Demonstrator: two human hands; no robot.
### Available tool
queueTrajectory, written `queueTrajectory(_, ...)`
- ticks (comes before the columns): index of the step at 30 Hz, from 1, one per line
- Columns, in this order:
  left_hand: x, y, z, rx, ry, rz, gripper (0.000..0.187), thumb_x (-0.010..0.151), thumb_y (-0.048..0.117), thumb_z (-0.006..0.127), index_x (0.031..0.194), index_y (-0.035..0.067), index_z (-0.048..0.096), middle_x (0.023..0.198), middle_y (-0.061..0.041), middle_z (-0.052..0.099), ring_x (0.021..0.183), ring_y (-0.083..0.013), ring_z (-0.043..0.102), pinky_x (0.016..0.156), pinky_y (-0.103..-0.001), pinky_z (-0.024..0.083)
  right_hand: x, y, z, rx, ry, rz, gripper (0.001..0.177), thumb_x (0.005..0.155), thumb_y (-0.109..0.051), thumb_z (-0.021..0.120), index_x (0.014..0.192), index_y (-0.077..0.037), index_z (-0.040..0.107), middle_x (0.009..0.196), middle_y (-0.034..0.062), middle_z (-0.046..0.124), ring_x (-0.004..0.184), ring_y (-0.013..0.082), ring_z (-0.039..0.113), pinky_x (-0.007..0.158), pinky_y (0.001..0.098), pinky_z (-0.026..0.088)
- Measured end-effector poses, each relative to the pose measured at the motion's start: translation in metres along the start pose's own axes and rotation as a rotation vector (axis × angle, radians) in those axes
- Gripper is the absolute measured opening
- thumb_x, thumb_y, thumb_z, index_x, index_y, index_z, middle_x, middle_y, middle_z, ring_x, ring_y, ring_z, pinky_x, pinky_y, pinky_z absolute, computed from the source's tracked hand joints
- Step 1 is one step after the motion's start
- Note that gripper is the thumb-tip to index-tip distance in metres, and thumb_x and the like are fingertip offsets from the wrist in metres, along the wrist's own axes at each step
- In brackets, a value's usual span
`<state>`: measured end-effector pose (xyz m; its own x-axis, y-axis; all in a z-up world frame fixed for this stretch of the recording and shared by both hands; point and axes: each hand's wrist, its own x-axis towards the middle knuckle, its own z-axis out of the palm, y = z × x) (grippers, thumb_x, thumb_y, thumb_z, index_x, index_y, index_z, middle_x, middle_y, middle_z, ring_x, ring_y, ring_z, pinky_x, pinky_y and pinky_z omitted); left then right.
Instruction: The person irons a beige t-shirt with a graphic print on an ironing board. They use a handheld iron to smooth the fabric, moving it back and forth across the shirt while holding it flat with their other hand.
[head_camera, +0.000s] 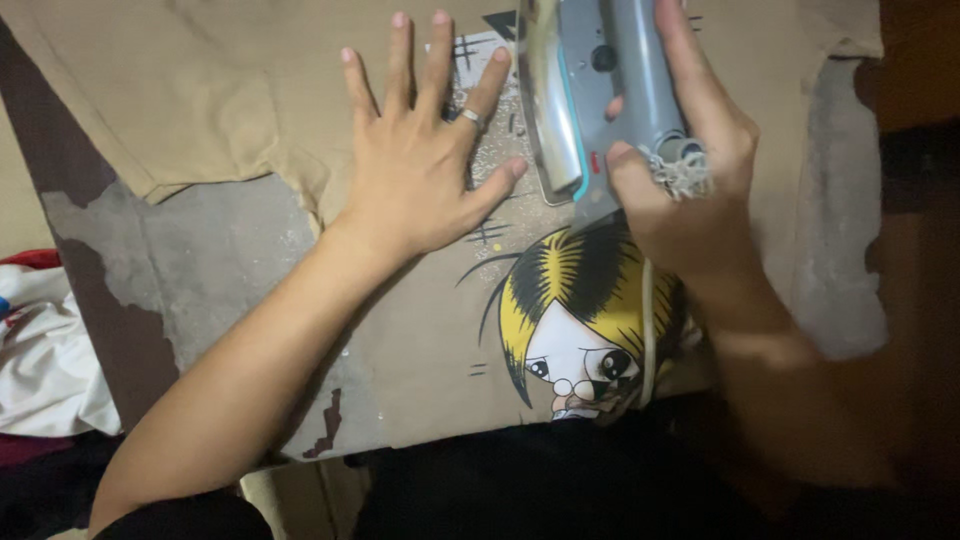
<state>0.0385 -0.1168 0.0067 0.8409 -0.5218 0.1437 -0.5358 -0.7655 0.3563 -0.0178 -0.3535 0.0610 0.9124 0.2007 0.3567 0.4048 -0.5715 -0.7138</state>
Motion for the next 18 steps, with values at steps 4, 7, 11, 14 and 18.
queueTrajectory(4,-0.001,0.002,-0.001,-0.001,-0.023,-0.009,0.079,0.100,0.062,0.056,0.165,0.019,0.040,0.169,-0.029,0.018,0.155,-0.0524,0.008,0.115,-0.080,0.000,-0.016,0.012,-0.004,0.115,-0.024,0.051,0.072,0.105,-0.022,0.058,0.161,0.008,0.024,0.137,0.0239,0.058,0.125,0.0244,0.062,0.105,0.0329,0.060)
queueTrajectory(7,-0.001,0.002,-0.001,0.026,0.058,0.059,0.075,0.100,0.057,0.063,0.158,0.009,0.049,0.161,-0.030,0.030,0.149,-0.0507,0.020,0.113,-0.078,0.005,-0.041,0.025,-0.012,0.162,-0.025,-0.002,0.078,0.115,-0.047,0.050,0.163,0.006,0.019,0.158,0.0234,0.043,0.146,0.0263,0.050,0.124,0.0360,0.051)
queueTrajectory(11,-0.011,0.008,-0.010,0.093,0.183,0.187,0.049,0.101,0.042,0.072,0.125,0.001,0.062,0.129,-0.022,0.052,0.123,-0.0402,0.044,0.103,-0.060,0.032,-0.085,0.027,-0.018,0.017,0.047,0.048,0.065,0.116,-0.045,0.035,0.158,0.005,0.031,0.157,0.0190,0.047,0.146,0.0288,0.051,0.128,0.0388,0.043)
queueTrajectory(14,-0.033,0.035,-0.011,0.042,0.191,0.363,0.031,0.100,0.034,0.078,0.105,0.007,0.065,0.105,-0.012,0.054,0.100,-0.0294,0.050,0.086,-0.046,0.040,-0.122,0.013,-0.023,-0.234,-0.034,0.140,0.053,0.114,-0.029,0.048,0.156,0.003,0.044,0.156,0.0194,0.049,0.147,0.0340,0.051,0.126,0.0424,0.043)
queueTrajectory(18,-0.071,0.096,0.002,-0.104,0.015,0.467,0.033,0.098,0.035,0.077,0.112,0.007,0.067,0.109,-0.009,0.059,0.105,-0.0272,0.052,0.089,-0.044,0.042,-0.160,-0.001,-0.036,-0.518,-0.175,0.133,0.057,0.096,-0.023,0.068,0.147,0.000,0.052,0.150,0.0215,0.050,0.142,0.0385,0.050,0.125,0.0613,0.033)
